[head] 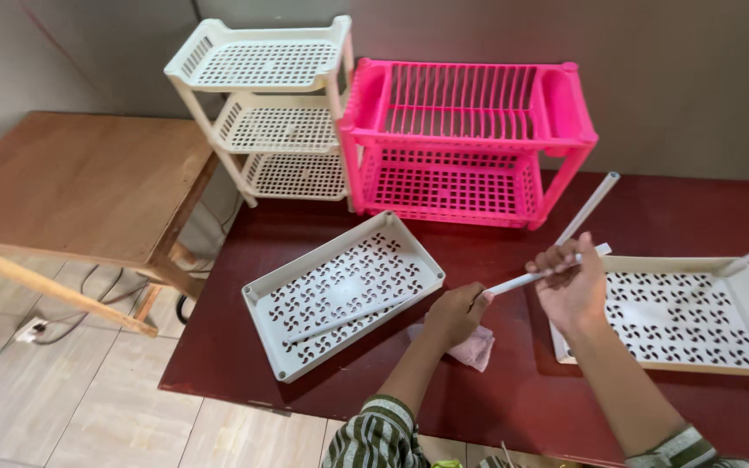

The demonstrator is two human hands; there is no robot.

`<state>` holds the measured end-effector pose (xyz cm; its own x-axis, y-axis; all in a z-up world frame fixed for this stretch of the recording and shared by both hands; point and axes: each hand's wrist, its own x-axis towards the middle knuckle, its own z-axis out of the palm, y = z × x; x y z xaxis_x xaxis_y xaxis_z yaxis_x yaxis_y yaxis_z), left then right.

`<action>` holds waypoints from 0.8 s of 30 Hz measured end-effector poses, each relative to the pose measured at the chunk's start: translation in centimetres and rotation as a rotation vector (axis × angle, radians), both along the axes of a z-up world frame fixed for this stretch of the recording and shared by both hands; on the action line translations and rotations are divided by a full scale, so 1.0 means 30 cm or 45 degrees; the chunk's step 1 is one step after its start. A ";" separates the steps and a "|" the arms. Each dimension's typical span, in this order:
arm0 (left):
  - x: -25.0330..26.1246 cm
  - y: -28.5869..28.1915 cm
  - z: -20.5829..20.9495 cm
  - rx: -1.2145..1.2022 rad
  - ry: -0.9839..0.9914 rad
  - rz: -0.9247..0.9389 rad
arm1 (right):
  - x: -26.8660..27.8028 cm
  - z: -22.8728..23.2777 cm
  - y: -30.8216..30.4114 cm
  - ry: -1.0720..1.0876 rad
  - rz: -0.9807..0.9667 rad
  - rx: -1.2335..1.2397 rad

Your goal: The person wipes a white plastic shelf tray with a cloth, then inserts four white plastic legs into the tray's corner holes. The person continues wiping the tray and places it on top of another tray with legs already attached.

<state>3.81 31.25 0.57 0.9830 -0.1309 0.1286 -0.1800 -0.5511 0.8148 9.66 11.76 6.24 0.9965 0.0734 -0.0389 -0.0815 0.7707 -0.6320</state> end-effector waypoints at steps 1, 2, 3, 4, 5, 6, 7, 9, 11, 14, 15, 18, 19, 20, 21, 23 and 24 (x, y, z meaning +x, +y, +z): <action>0.003 -0.032 -0.016 -0.024 -0.031 -0.031 | 0.011 0.017 -0.073 0.034 -0.023 0.065; 0.006 -0.064 -0.034 -0.051 -0.060 -0.062 | 0.014 0.026 -0.137 0.050 -0.094 -0.010; 0.008 -0.096 -0.055 -0.078 -0.088 -0.092 | 0.012 0.030 -0.199 0.068 -0.165 -0.083; 0.013 -0.127 -0.079 -0.052 -0.138 -0.081 | 0.006 0.030 -0.257 0.084 -0.233 -0.159; 0.020 -0.156 -0.103 -0.026 -0.187 -0.071 | -0.001 0.027 -0.310 0.083 -0.292 -0.149; 0.027 -0.190 -0.124 -0.007 -0.233 -0.059 | -0.006 0.028 -0.364 0.085 -0.349 -0.144; 0.035 -0.215 -0.144 -0.012 -0.247 -0.032 | -0.014 0.028 -0.414 0.087 -0.406 -0.140; 0.046 -0.258 -0.181 -0.024 -0.277 0.032 | -0.035 0.026 -0.513 0.125 -0.483 -0.156; 0.043 -0.311 -0.203 -0.049 -0.179 0.128 | -0.061 0.033 -0.592 0.145 -0.508 -0.188; 0.041 -0.409 -0.214 -0.065 -0.108 0.218 | -0.077 0.036 -0.663 0.149 -0.465 -0.229; 0.035 -0.436 -0.211 -0.069 -0.093 0.237 | -0.082 0.038 -0.670 0.161 -0.459 -0.239; 0.022 -0.508 -0.206 -0.103 0.112 0.237 | -0.096 0.035 -0.686 0.209 -0.420 -0.270; 0.017 -0.521 -0.201 -0.108 0.112 0.249 | -0.097 0.035 -0.681 0.226 -0.403 -0.280; 0.011 -0.528 -0.196 -0.113 0.113 0.264 | -0.097 0.033 -0.669 0.187 -0.353 -0.298; 0.003 -0.533 -0.191 -0.118 0.115 0.279 | -0.098 0.029 -0.655 0.148 -0.303 -0.315; -0.004 -0.536 -0.177 -0.090 0.186 0.300 | -0.109 0.019 -0.627 0.080 -0.211 -0.341; -0.003 -0.533 -0.167 -0.074 0.219 0.312 | -0.110 0.011 -0.599 0.050 -0.169 -0.347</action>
